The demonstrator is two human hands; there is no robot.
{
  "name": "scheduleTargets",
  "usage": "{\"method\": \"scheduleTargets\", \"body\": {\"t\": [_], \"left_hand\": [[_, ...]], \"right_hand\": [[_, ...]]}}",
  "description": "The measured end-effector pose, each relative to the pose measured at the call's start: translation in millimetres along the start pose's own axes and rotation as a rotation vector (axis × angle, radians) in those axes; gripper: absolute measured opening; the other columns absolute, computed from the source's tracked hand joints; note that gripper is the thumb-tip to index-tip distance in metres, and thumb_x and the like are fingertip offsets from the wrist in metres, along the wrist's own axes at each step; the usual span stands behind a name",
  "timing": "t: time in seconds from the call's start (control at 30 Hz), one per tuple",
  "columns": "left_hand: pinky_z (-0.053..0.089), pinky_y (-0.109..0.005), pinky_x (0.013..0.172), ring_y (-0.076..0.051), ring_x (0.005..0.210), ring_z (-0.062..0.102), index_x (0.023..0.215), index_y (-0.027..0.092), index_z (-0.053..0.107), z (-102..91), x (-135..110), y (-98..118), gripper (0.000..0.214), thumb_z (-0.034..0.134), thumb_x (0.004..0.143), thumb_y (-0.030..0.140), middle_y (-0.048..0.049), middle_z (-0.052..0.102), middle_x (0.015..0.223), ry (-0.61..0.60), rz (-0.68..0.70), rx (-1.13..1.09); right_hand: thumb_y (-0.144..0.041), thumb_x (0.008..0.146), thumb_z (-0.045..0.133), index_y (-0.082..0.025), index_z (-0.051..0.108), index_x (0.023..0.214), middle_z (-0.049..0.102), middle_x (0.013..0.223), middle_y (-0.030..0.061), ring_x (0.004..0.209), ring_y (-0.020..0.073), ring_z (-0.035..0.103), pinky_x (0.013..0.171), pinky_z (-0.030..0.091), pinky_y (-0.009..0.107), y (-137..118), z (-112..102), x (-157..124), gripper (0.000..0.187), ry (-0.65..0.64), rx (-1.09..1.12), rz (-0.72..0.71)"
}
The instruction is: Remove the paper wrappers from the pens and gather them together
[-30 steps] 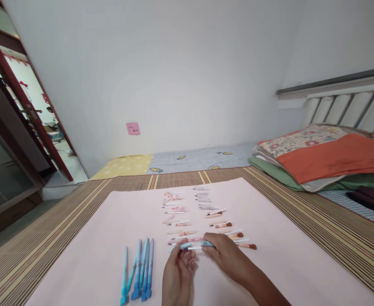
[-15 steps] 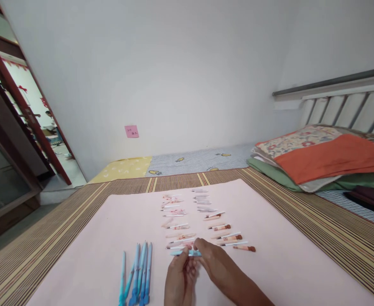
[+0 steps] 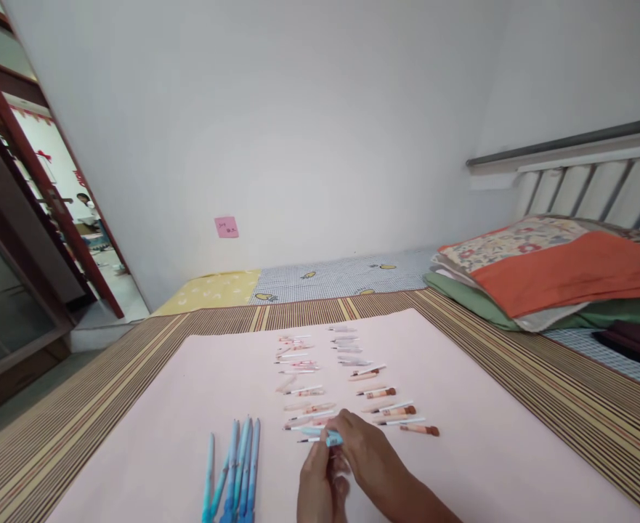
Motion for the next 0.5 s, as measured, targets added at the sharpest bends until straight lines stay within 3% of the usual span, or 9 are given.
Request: {"method": "scheduleTargets", "body": {"t": [0.1,0.27,0.4,0.5], "left_hand": [[0.024,-0.017,0.042,-0.006,0.044,0.045,0.071,0.014,0.065,0.8,4,-5,0.043,0.089,0.053,0.044,0.0030,0.055,0.054,-0.016,0.013,0.018],[0.025,-0.018,0.039,-0.007,0.042,0.048,0.071,0.016,0.061,5.2,13,-15,0.048,0.081,0.061,0.059,0.0013,0.058,0.057,-0.122,0.044,0.120],[0.024,-0.018,0.037,-0.009,0.041,0.054,0.097,0.016,0.066,10.5,13,-22,0.065,0.078,0.059,0.067,-0.0019,0.067,0.067,-0.172,0.006,0.186],[0.032,-0.021,0.041,-0.012,0.043,0.057,0.111,0.015,0.065,17.3,0,-23,0.068,0.077,0.065,0.063,-0.0023,0.068,0.064,-0.261,-0.015,0.292]], "right_hand": [[-0.016,0.095,0.046,-0.021,0.063,0.101,0.065,0.099,0.0052,0.090,0.0206,0.061,0.077,0.042,0.029,4,-5,0,0.019,0.022,0.035,-0.050],[-0.015,0.094,0.047,-0.023,0.066,0.100,0.063,0.094,0.0027,0.084,0.0176,0.061,0.073,0.044,0.026,20,-6,-1,0.021,0.065,0.151,-0.083],[-0.014,0.094,0.046,-0.025,0.067,0.104,0.063,0.092,0.0021,0.084,0.0174,0.063,0.075,0.047,0.026,44,-17,2,0.026,0.107,0.150,-0.134],[-0.015,0.094,0.043,-0.026,0.066,0.111,0.066,0.097,0.0022,0.085,0.0179,0.065,0.076,0.050,0.027,86,-44,16,0.030,0.212,0.038,-0.087]]}}
Point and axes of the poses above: each hand's wrist, its own x-axis towards the middle knuckle, its own z-axis out of the palm, y = z × x, the point moved 7 cm from there along x, towards the middle knuckle
